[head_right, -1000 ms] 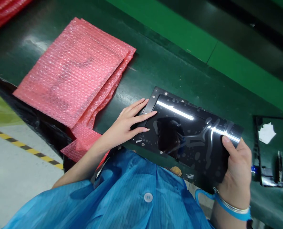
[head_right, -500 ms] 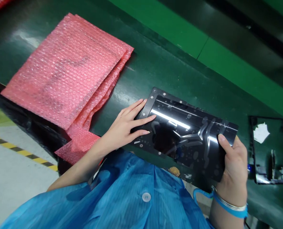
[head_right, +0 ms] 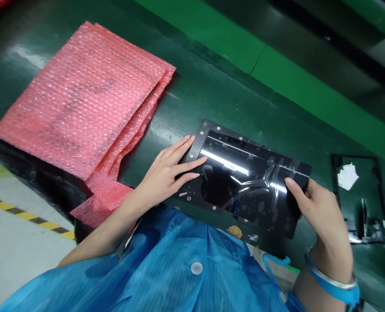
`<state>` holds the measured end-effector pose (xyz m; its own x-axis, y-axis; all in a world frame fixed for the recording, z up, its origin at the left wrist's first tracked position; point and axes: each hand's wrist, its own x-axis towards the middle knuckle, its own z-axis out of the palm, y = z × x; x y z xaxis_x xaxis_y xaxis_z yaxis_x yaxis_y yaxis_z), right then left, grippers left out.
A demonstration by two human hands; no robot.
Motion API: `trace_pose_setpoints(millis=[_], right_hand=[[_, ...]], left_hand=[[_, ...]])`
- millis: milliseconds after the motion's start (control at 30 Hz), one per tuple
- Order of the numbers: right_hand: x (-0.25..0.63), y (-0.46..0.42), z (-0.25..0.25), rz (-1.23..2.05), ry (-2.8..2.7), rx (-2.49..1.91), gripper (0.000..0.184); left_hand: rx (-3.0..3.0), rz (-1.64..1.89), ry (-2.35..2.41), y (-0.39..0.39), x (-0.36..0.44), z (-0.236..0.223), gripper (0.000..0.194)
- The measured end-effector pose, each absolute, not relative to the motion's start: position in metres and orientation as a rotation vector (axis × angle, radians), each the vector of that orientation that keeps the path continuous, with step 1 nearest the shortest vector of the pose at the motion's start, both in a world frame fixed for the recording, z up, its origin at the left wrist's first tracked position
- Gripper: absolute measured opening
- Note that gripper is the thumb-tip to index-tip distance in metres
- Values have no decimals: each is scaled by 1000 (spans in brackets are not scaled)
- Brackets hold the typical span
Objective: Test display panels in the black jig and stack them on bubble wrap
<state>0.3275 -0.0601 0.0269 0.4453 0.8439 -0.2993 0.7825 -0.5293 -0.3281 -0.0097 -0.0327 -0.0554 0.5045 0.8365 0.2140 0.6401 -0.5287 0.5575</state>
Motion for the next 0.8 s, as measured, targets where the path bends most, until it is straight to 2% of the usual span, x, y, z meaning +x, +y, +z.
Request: trace_pose_setpoints(millis=[100, 267, 433, 500, 667, 800], right_hand=[[337, -51, 34, 716, -1701, -2815, 64], [346, -43, 25, 710, -1600, -2607, 56], [365, -29, 2, 772, -1428, -2389, 46], [369, -21, -2, 800, -1408, -2382, 44], [366, -6, 1, 671, -1499, -2578, 48], [362, -3, 2, 654, -1533, -2573, 48]], left_hand=[[2400, 653, 1247, -33, -11, -50, 38], [2553, 554, 1368, -45, 16, -27, 43], [2740, 467, 736, -73, 96, -25, 67], [2763, 374, 571, -82, 123, -31, 70], [2817, 263, 543, -88, 144, -40, 56], [2859, 279, 579, -89, 146, -37, 48]])
